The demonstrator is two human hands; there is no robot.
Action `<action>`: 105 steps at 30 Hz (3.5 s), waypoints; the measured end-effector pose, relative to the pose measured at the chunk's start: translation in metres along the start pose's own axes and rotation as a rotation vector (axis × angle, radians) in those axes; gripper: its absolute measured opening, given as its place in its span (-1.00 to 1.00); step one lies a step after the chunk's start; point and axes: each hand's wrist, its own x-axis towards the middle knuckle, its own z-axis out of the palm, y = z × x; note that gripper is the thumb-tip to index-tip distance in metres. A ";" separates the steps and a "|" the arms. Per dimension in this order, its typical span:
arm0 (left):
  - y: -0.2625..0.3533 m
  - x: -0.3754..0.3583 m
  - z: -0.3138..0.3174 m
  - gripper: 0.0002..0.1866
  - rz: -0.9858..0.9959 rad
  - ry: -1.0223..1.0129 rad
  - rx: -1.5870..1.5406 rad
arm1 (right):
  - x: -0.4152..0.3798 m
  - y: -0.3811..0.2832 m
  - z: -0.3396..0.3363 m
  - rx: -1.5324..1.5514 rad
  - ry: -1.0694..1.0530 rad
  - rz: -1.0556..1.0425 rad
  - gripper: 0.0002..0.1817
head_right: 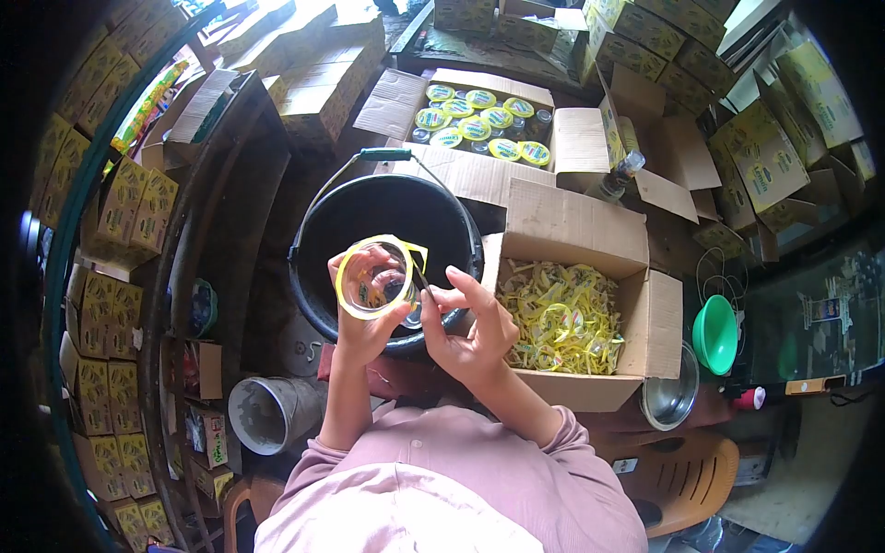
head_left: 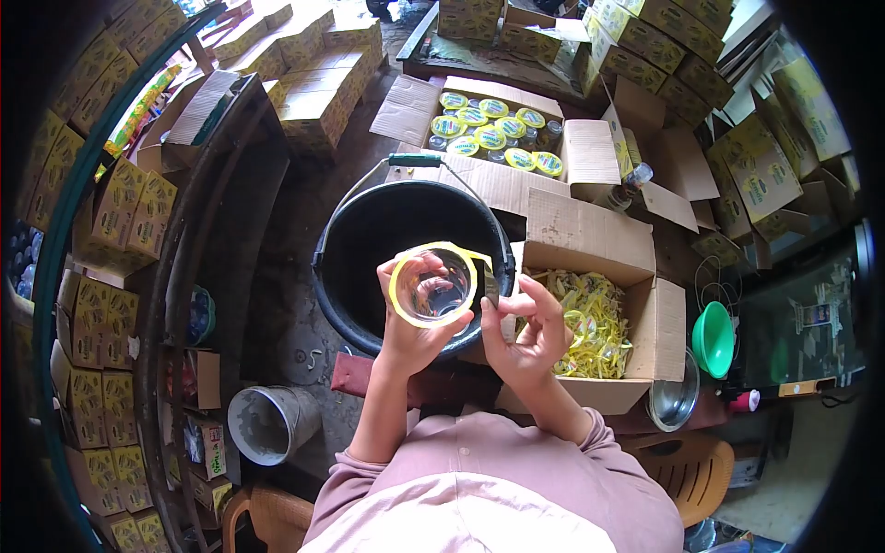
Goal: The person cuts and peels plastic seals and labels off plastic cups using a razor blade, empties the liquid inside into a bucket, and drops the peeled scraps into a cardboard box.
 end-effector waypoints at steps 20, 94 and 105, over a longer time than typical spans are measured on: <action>0.010 0.003 0.001 -0.14 0.130 -0.088 0.275 | 0.004 0.001 0.004 -0.117 0.027 -0.043 -0.57; -0.035 0.004 -0.050 -0.21 0.110 0.370 0.157 | -0.051 0.072 -0.081 0.008 0.056 0.784 -0.63; -0.040 0.003 -0.057 -0.14 0.067 0.501 0.135 | -0.076 0.096 -0.056 0.044 -0.091 1.012 -0.59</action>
